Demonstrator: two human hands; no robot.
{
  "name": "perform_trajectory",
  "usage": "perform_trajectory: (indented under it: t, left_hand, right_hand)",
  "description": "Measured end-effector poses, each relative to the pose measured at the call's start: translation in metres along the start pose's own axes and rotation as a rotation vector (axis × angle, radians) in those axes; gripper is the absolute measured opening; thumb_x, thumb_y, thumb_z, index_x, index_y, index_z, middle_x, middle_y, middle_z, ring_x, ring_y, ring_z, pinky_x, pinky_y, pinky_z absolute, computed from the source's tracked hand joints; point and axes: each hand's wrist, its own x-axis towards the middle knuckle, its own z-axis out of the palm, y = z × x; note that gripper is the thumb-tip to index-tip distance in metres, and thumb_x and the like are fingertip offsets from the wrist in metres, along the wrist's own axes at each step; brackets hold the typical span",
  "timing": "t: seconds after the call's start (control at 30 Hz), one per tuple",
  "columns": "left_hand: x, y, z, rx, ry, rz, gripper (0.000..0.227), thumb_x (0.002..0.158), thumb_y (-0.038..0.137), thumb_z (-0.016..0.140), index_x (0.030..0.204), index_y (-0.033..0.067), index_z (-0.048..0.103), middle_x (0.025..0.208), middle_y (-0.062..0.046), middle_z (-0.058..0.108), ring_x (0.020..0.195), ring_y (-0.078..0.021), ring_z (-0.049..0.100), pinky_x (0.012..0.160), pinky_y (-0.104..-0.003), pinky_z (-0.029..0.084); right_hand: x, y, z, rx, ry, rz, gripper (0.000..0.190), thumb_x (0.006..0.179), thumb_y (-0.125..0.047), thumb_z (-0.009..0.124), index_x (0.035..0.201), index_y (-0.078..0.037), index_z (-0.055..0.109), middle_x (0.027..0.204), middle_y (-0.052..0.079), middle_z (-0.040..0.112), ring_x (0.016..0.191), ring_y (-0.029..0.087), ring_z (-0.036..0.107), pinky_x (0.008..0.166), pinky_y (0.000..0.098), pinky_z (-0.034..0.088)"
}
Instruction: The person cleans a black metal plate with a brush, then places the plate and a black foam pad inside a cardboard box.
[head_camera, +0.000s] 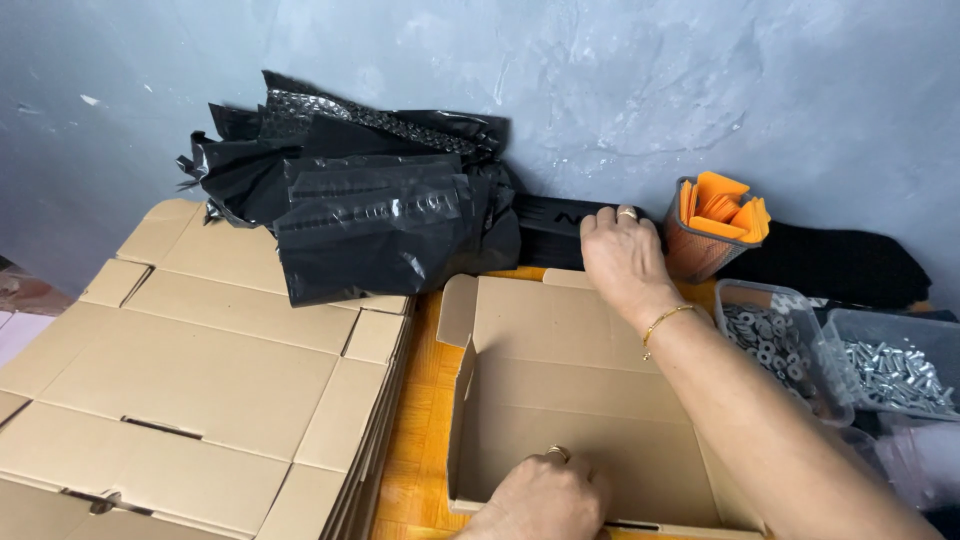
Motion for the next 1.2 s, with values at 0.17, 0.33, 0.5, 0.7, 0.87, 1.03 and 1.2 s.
perform_trajectory:
  t: [0.17, 0.33, 0.5, 0.7, 0.87, 1.03, 1.2]
  left_hand:
    - [0.001, 0.003, -0.01, 0.04, -0.024, 0.01, 0.026, 0.084, 0.022, 0.069, 0.098, 0.0003, 0.066, 0.09, -0.021, 0.067, 0.078, -0.0406, 0.065, 0.061, -0.052, 0.054]
    - [0.0, 0.008, -0.034, 0.045, -0.094, -0.001, 0.038, 0.088, 0.037, 0.076, 0.103, 0.0028, 0.069, 0.097, -0.019, 0.069, 0.091, -0.0393, 0.064, 0.07, -0.05, 0.055]
    - [-0.002, 0.025, -0.081, 0.055, -0.285, -0.089, 0.03, 0.082, 0.01, 0.065, 0.111, 0.0066, 0.07, 0.107, -0.016, 0.067, 0.103, -0.0369, 0.061, 0.078, -0.048, 0.055]
    - [0.007, 0.029, -0.081, 0.309, -0.438, -0.167, 0.022, 0.094, 0.008, 0.064, 0.099, 0.0194, 0.082, 0.098, -0.006, 0.077, 0.098, -0.0268, 0.071, 0.076, -0.039, 0.058]
    - [0.004, 0.015, -0.043, 0.368, -0.243, -0.173, 0.02, 0.088, 0.007, 0.065, 0.093, 0.0183, 0.081, 0.094, -0.007, 0.072, 0.083, -0.0256, 0.072, 0.06, -0.039, 0.059]
    - [0.001, 0.018, -0.034, 0.4, -0.103, -0.174, 0.021, 0.082, 0.0, 0.065, 0.089, 0.0155, 0.078, 0.09, -0.008, 0.069, 0.073, -0.0253, 0.07, 0.052, -0.039, 0.058]
    - [-0.011, 0.032, -0.024, 0.444, -0.012, -0.099, 0.018, 0.078, 0.002, 0.068, 0.088, 0.0132, 0.077, 0.088, -0.009, 0.065, 0.067, -0.0225, 0.066, 0.044, -0.038, 0.056]
  right_hand:
    - [0.001, -0.005, -0.042, -0.051, 0.013, -0.058, 0.01, 0.08, -0.012, 0.06, 0.078, -0.02, 0.065, 0.078, 0.003, 0.062, 0.079, 0.024, 0.06, 0.062, 0.0355, 0.047]
    - [0.001, 0.0, -0.07, 0.001, -0.033, -0.06, 0.011, 0.081, -0.009, 0.06, 0.078, -0.017, 0.067, 0.079, 0.005, 0.065, 0.083, 0.027, 0.062, 0.066, 0.0383, 0.049]
    - [-0.011, 0.029, -0.097, 0.079, -0.084, -0.054, 0.013, 0.082, -0.007, 0.057, 0.082, -0.015, 0.069, 0.084, 0.007, 0.065, 0.079, 0.029, 0.064, 0.066, 0.0413, 0.052]
    - [-0.046, 0.058, -0.13, 0.104, -0.159, 0.045, 0.017, 0.082, -0.008, 0.056, 0.09, -0.011, 0.071, 0.084, 0.009, 0.064, 0.071, 0.032, 0.067, 0.059, 0.0441, 0.054]
    - [-0.079, 0.074, -0.157, 0.103, 0.075, 0.081, 0.006, 0.077, -0.008, 0.065, 0.082, -0.012, 0.066, 0.079, 0.006, 0.057, 0.07, 0.03, 0.06, 0.054, 0.0406, 0.051]
    - [-0.104, 0.084, -0.189, 0.109, 0.066, 0.101, 0.01, 0.09, -0.011, 0.065, 0.08, -0.012, 0.063, 0.08, 0.005, 0.054, 0.074, 0.026, 0.057, 0.054, 0.0387, 0.052]
    - [-0.119, 0.091, -0.181, 0.275, -0.01, 0.237, 0.013, 0.092, -0.025, 0.07, 0.089, -0.012, 0.067, 0.089, 0.007, 0.062, 0.086, 0.03, 0.062, 0.066, 0.0448, 0.054]
